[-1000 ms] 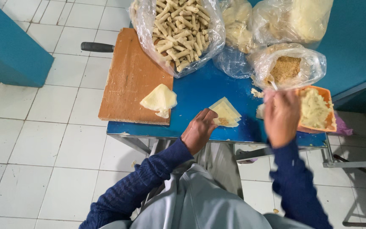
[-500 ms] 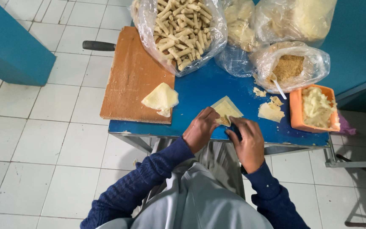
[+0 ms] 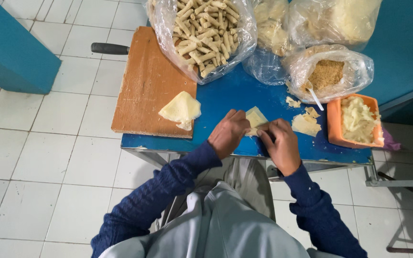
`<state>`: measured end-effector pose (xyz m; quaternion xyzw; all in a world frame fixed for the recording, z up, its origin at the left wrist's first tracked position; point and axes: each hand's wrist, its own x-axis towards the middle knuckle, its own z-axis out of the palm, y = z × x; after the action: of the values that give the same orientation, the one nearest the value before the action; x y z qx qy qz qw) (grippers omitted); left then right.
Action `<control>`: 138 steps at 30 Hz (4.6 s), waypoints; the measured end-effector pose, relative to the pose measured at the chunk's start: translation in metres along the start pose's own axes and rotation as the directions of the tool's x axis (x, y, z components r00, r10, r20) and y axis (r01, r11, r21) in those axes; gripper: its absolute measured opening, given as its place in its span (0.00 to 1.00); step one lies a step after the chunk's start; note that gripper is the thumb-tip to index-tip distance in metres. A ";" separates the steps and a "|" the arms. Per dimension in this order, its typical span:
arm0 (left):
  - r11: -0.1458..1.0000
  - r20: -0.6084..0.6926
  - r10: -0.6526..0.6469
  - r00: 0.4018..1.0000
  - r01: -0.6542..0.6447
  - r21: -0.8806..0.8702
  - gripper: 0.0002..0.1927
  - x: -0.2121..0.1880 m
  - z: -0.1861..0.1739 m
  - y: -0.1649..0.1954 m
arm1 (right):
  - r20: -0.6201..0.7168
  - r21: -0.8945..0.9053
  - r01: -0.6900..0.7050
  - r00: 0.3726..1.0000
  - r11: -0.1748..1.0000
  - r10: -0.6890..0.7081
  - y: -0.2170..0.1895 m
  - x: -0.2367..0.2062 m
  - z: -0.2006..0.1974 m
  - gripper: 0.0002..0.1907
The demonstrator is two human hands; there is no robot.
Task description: The person arranges thin square dough sheets in a row on a blue table, spoons a brown powdery filling from a plastic bag onto the dough, and folds the dough over the filling, placing the folded pieces with the finished stack.
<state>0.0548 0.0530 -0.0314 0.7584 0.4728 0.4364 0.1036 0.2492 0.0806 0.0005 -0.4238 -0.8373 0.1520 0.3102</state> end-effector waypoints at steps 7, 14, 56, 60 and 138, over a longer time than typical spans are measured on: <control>0.995 0.083 0.021 0.996 -0.012 -0.102 0.05 0.009 -0.001 -0.007 | -0.007 -0.042 0.120 0.993 0.992 -0.120 -0.006 0.001 -0.002 0.05; 0.982 0.142 0.002 0.990 0.025 -0.187 0.08 0.006 -0.013 -0.001 | 0.086 0.015 0.212 0.973 0.977 -0.213 -0.009 0.002 -0.016 0.10; 0.999 0.046 0.030 0.999 -0.029 -0.028 0.05 0.007 -0.008 0.000 | -0.060 -0.100 0.187 0.979 0.977 -0.194 -0.017 0.001 0.001 0.06; 0.999 0.029 0.044 0.999 -0.044 -0.022 0.08 0.003 -0.010 0.004 | -0.083 -0.196 0.208 0.970 0.958 -0.227 -0.019 0.004 0.004 0.05; 0.940 -0.150 -0.242 0.959 0.270 0.208 0.17 -0.010 -0.010 0.022 | -0.307 -0.215 -0.227 0.939 0.950 0.155 0.104 0.030 -0.057 0.08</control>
<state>0.0593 0.0304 -0.0186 0.6693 0.6194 0.4080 0.0433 0.3373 0.1658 0.0018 -0.5563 -0.7505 0.0132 0.3565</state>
